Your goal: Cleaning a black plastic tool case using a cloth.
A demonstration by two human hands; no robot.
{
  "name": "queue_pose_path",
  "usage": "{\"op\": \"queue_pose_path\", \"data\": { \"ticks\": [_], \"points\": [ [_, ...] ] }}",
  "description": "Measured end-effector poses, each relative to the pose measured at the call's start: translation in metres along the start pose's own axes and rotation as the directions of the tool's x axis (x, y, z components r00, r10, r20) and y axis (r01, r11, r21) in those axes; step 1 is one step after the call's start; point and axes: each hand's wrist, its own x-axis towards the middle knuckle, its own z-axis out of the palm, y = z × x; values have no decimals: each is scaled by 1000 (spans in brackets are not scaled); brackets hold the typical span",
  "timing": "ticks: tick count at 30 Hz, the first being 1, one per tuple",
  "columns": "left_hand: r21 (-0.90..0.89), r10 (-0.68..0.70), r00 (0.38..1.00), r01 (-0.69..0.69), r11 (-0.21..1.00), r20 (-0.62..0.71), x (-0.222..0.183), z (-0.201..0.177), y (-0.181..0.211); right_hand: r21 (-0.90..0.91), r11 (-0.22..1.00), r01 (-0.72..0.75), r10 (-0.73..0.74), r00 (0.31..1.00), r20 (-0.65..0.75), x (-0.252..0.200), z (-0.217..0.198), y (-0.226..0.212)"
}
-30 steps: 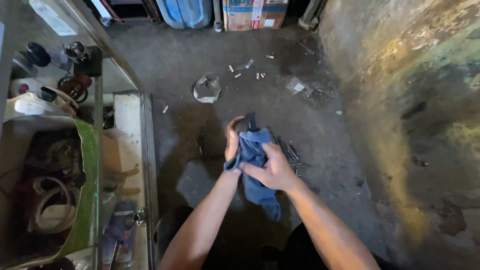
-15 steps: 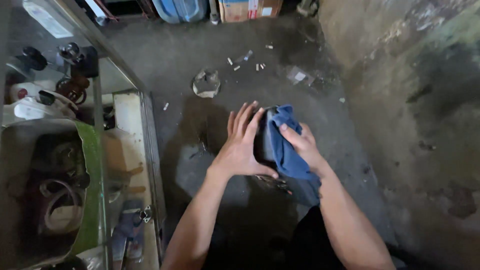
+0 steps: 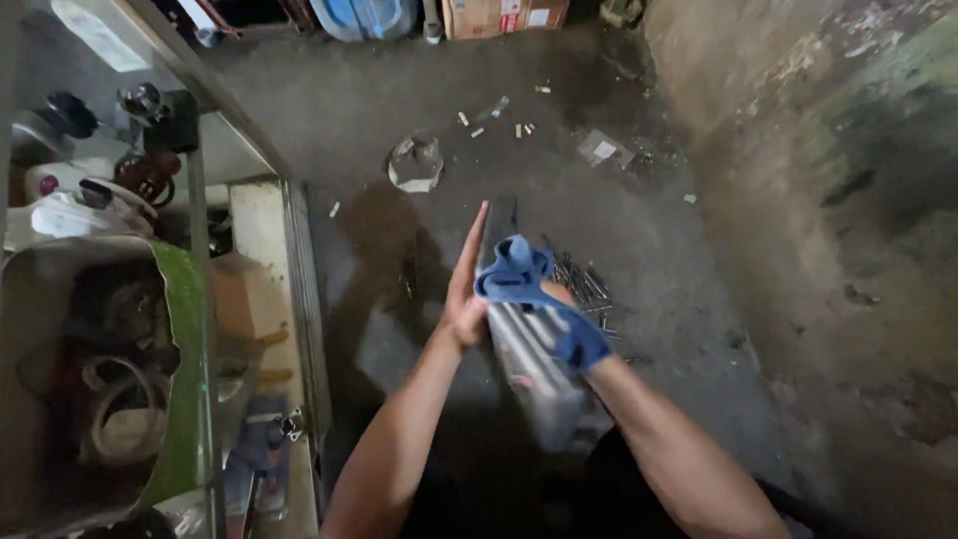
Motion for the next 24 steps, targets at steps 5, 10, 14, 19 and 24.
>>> {"op": "queue_pose_path", "data": {
  "ticks": [5, 10, 14, 19, 24],
  "points": [
    [-169, -13, 1000, 16, 985, 18, -4, 12, -13, -238, 951, 199, -180, 979, 99, -6, 36, -59],
    [-329, -36, 999, 45, 943, 32, -14, 19, -29, -673, 543, 502, -458, 849, 263, -11, 33, -91],
    [-456, -59, 997, 78, 887, 56, -28, 29, -40, -726, 588, 358, -510, 860, 12, -19, 50, -113],
    [-605, -91, 990, 139, 784, 109, -76, 35, -88, -854, 386, 348, -576, 814, 71, -17, 49, -96],
    [-724, -118, 984, 180, 666, 136, -100, 35, -92, -889, 300, 345, -570, 812, 123, -9, 38, -77]
  ]
}}
